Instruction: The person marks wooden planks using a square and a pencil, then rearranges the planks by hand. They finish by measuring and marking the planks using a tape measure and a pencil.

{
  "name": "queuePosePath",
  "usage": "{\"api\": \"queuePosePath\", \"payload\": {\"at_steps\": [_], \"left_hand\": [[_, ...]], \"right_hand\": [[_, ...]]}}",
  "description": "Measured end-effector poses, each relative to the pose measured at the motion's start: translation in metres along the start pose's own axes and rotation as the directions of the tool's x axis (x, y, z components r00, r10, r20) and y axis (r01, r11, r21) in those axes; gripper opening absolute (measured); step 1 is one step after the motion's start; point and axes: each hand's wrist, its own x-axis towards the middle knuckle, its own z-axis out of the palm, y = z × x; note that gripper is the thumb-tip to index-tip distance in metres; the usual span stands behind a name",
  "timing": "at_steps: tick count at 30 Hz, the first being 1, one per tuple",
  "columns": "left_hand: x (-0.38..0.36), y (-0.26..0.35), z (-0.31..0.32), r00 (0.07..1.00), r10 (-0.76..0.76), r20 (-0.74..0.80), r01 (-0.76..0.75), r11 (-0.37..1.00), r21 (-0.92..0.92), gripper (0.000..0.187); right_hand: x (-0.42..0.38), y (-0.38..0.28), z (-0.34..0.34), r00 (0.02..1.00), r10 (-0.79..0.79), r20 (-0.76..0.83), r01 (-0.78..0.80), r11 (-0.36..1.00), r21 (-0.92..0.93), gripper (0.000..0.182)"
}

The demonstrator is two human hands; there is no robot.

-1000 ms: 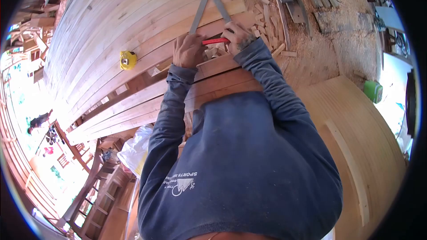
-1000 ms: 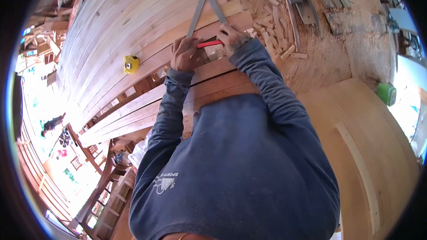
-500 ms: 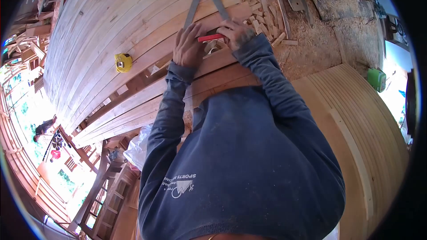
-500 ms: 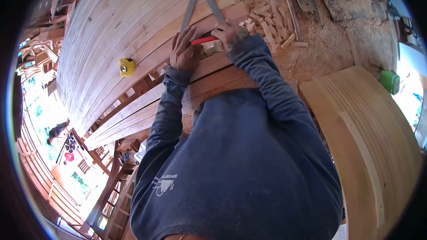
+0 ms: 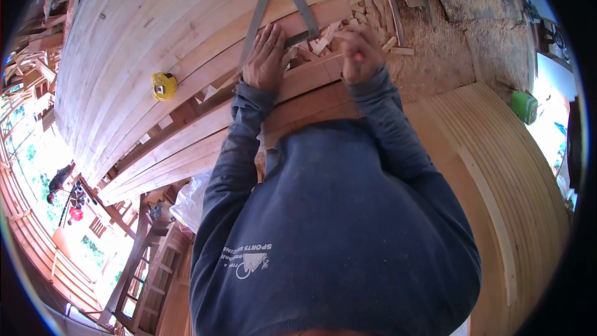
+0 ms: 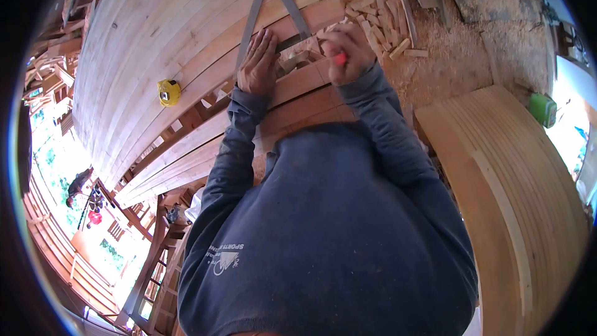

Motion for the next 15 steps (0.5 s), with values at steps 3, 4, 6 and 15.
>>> {"api": "queuePosePath", "payload": {"at_steps": [3,4,6,15], "left_hand": [[-0.001,0.0,-0.002,1.0,-0.008,0.017,0.008,1.0,-0.003,0.048],[-0.001,-0.003,0.0,1.0,0.003,0.02,-0.003,1.0,-0.007,0.047],[-0.003,-0.004,0.002,1.0,0.008,0.021,-0.008,1.0,-0.011,0.046],[-0.005,-0.004,0.008,1.0,-0.012,-0.01,0.012,0.999,-0.044,0.041]], "right_hand": [[-0.007,0.015,-0.003,0.988,0.115,-0.102,-0.102,0.987,0.124,0.063],[-0.009,0.022,-0.007,0.983,0.166,-0.084,-0.153,0.978,0.14,0.073],[-0.008,0.031,-0.007,0.971,0.203,-0.126,-0.175,0.962,0.208,0.065],[-0.008,0.035,-0.002,0.874,0.485,0.046,-0.474,0.825,0.309,0.082]]}}
